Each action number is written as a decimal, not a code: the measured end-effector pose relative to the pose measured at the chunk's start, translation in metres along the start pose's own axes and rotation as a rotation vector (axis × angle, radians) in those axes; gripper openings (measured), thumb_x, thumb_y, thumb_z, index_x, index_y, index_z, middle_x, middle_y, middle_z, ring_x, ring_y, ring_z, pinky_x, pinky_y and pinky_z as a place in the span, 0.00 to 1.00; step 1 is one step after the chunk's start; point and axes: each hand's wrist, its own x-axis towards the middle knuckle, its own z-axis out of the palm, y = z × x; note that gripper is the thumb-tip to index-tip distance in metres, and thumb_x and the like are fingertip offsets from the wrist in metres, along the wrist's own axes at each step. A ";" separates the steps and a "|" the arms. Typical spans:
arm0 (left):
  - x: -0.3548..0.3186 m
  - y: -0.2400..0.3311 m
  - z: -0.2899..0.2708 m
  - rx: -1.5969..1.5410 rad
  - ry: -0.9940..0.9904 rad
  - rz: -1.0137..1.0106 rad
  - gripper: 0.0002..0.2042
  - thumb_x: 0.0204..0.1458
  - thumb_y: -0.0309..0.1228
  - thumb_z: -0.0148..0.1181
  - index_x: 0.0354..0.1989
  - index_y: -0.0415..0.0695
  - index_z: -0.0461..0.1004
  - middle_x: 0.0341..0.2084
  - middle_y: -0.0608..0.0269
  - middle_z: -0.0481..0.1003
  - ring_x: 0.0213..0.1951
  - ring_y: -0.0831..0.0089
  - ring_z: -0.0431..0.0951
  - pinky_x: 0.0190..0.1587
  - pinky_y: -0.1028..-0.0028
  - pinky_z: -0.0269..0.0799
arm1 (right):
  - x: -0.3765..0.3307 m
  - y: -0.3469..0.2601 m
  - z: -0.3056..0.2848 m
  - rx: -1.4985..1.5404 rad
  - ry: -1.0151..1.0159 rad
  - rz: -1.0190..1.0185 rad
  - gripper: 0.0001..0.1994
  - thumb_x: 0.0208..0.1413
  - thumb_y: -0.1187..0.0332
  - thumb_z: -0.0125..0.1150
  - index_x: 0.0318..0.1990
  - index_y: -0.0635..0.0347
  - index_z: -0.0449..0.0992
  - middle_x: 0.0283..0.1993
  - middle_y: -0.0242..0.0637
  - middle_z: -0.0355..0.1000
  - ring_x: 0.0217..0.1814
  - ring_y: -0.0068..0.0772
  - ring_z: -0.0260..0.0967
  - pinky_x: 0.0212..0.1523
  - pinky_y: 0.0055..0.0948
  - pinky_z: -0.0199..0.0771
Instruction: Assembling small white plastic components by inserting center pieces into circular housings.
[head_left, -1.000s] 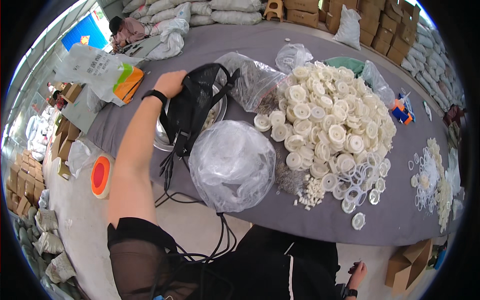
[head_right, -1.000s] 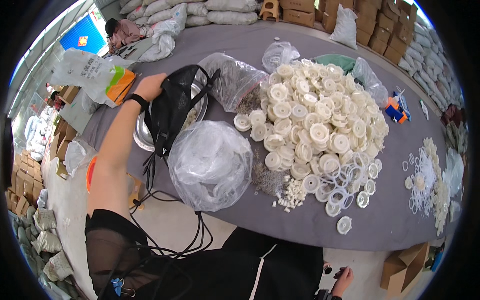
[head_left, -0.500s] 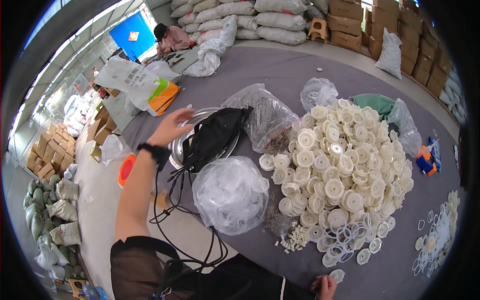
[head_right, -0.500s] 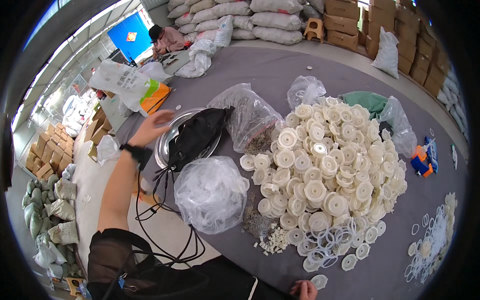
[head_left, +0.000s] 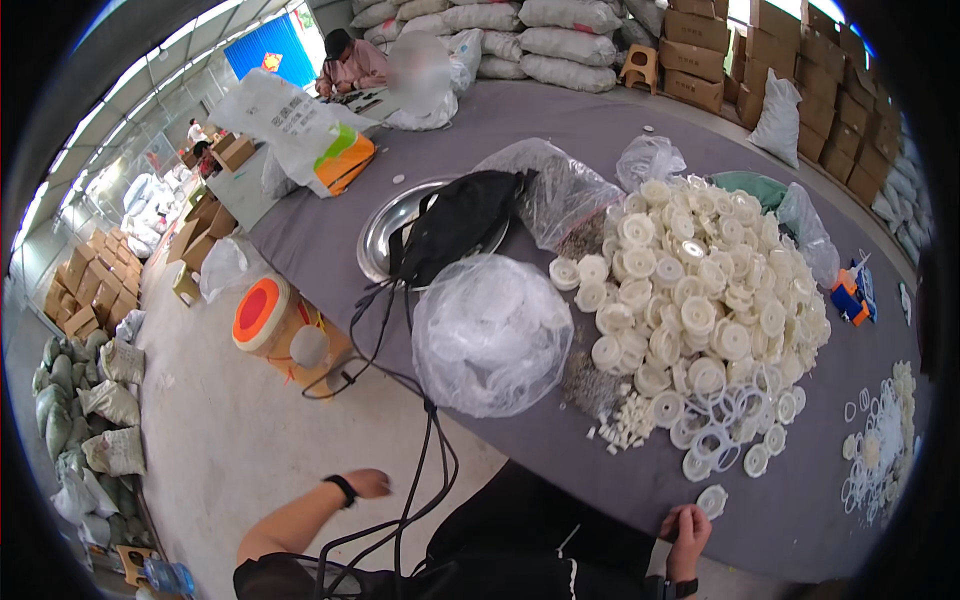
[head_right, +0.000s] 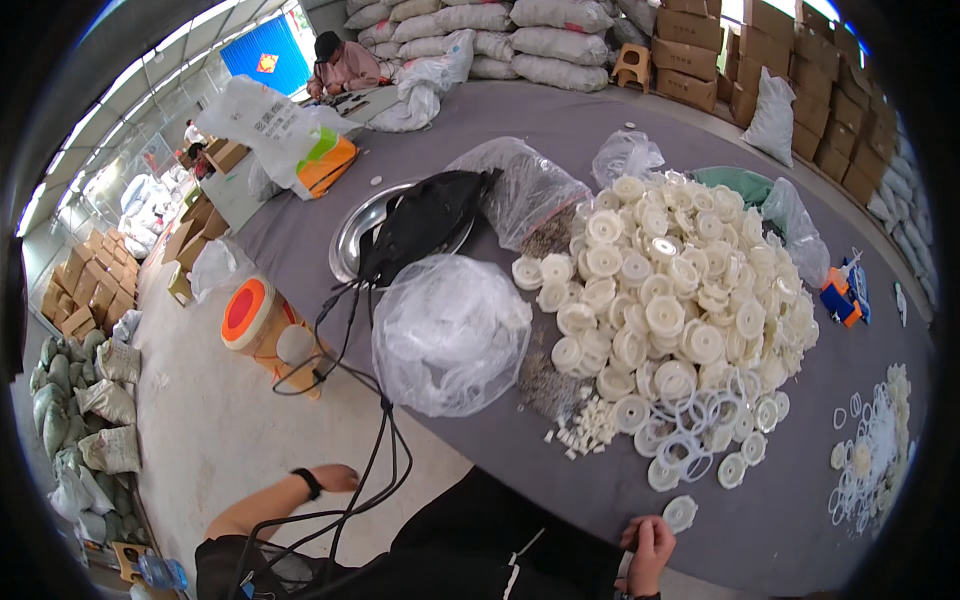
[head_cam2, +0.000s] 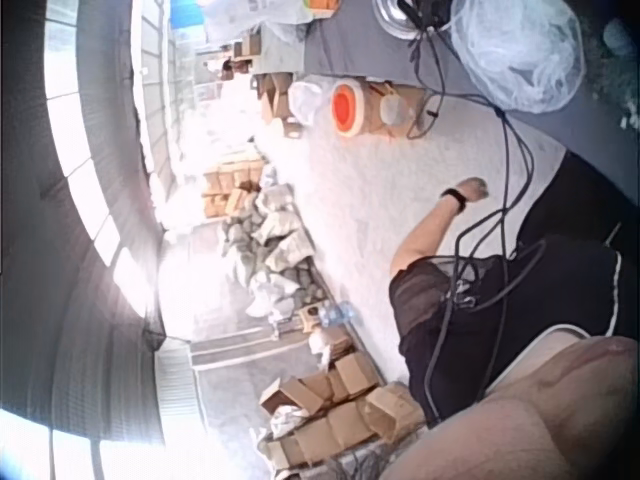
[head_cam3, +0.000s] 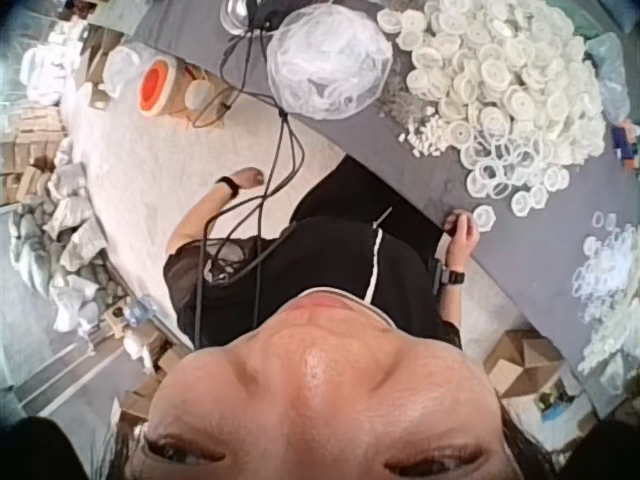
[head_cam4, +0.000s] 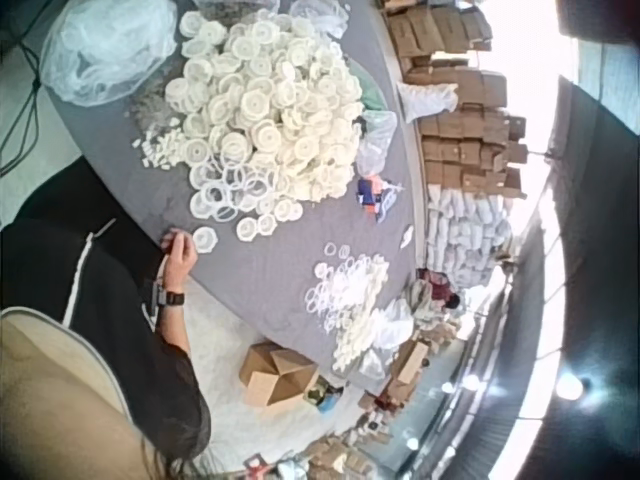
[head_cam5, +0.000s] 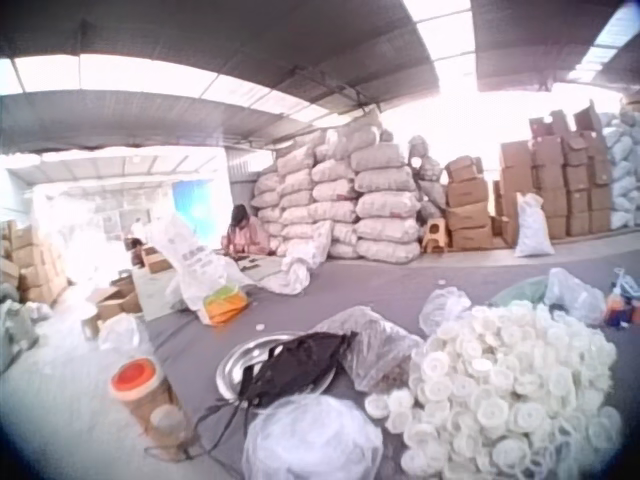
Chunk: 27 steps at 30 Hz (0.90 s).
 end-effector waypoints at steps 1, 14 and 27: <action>0.006 0.030 0.011 -0.092 -0.072 0.122 0.17 0.48 0.43 0.51 0.35 0.40 0.75 0.34 0.46 0.75 0.38 0.50 0.74 0.40 0.58 0.68 | -0.002 -0.002 0.002 -0.016 -0.010 -0.020 0.11 0.60 0.68 0.47 0.29 0.65 0.70 0.20 0.32 0.67 0.18 0.19 0.62 0.21 0.18 0.61; 0.006 0.362 -0.063 -0.673 0.489 0.694 0.12 0.51 0.25 0.56 0.44 0.40 0.67 0.37 0.60 0.70 0.32 0.74 0.74 0.34 0.77 0.70 | -0.013 0.011 0.013 -0.052 0.069 -0.207 0.09 0.59 0.70 0.47 0.29 0.64 0.71 0.21 0.28 0.66 0.19 0.15 0.59 0.21 0.16 0.58; 0.076 0.395 -0.092 -0.517 0.317 0.729 0.12 0.46 0.21 0.58 0.41 0.38 0.70 0.36 0.62 0.69 0.30 0.79 0.70 0.32 0.80 0.66 | 0.020 0.010 0.041 -0.459 0.229 -0.418 0.04 0.50 0.73 0.58 0.30 0.65 0.75 0.22 0.39 0.69 0.20 0.29 0.67 0.23 0.24 0.64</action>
